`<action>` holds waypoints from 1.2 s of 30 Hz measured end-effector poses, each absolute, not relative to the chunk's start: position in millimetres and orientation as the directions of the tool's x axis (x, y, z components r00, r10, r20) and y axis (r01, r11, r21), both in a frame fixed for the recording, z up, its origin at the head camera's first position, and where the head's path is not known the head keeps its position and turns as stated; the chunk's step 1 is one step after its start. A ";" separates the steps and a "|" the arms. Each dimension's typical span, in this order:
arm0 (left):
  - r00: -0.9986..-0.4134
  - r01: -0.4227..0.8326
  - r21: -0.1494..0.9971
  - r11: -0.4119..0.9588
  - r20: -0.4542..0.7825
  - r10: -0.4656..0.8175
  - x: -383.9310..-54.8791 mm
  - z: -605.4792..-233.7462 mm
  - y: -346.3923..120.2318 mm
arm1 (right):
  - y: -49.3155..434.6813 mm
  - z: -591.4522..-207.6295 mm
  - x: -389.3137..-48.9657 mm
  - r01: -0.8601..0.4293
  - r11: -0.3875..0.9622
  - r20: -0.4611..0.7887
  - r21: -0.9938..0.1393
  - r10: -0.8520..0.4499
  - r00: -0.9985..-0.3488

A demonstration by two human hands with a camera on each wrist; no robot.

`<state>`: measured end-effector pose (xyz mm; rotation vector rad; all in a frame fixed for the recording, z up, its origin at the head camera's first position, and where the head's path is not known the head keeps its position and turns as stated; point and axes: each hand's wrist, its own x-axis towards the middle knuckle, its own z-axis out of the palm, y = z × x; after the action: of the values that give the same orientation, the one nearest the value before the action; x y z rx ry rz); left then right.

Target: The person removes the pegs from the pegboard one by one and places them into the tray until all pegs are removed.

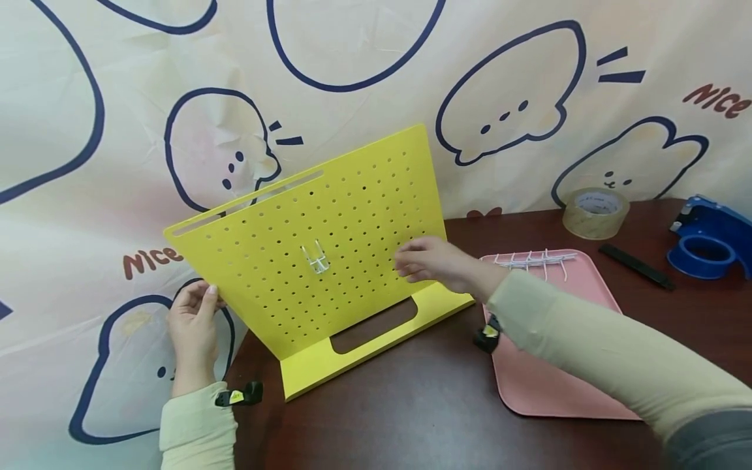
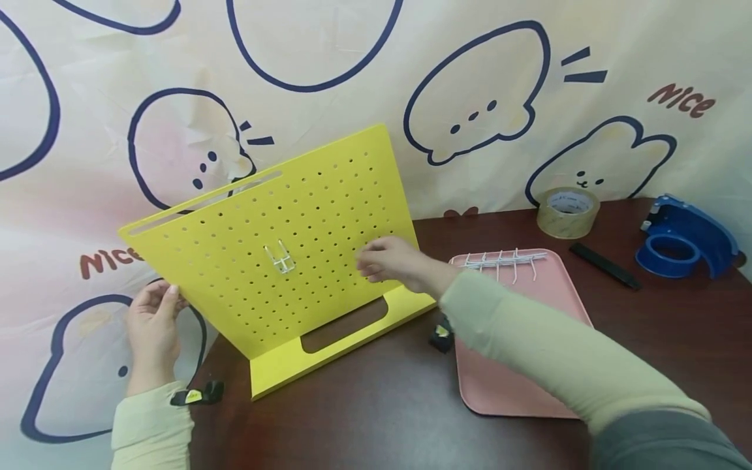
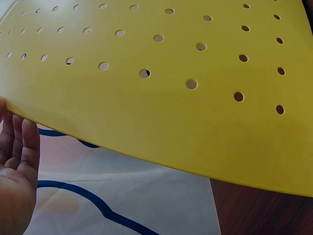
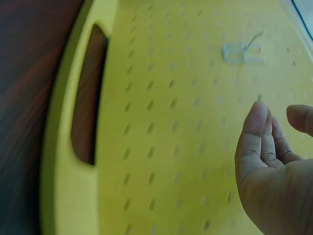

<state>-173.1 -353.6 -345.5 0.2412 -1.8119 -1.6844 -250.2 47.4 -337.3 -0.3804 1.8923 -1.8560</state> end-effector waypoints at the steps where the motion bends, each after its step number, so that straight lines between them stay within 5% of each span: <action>1: -0.776 0.282 0.946 0.160 0.323 -0.542 -172.7 -345.6 -353.5 | 38.0 -333.7 -250.2 0.134 0.035 -0.133 -0.990 -0.513 -0.848; 22: -0.765 0.329 0.931 0.158 0.361 -0.534 -172.8 -348.2 -354.4 | -68.9 -316.5 -237.9 0.439 -0.215 -0.257 -0.873 -0.562 -0.786; 36: -0.761 0.341 0.927 0.154 0.369 -0.534 -171.6 -347.5 -353.9 | -72.3 -323.1 -221.5 0.412 -0.229 -0.242 -0.882 -0.530 -0.812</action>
<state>-171.6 -353.9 -347.5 0.1843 -1.7717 -1.6841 -221.5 -72.3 -323.1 -0.1440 1.4403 -2.0740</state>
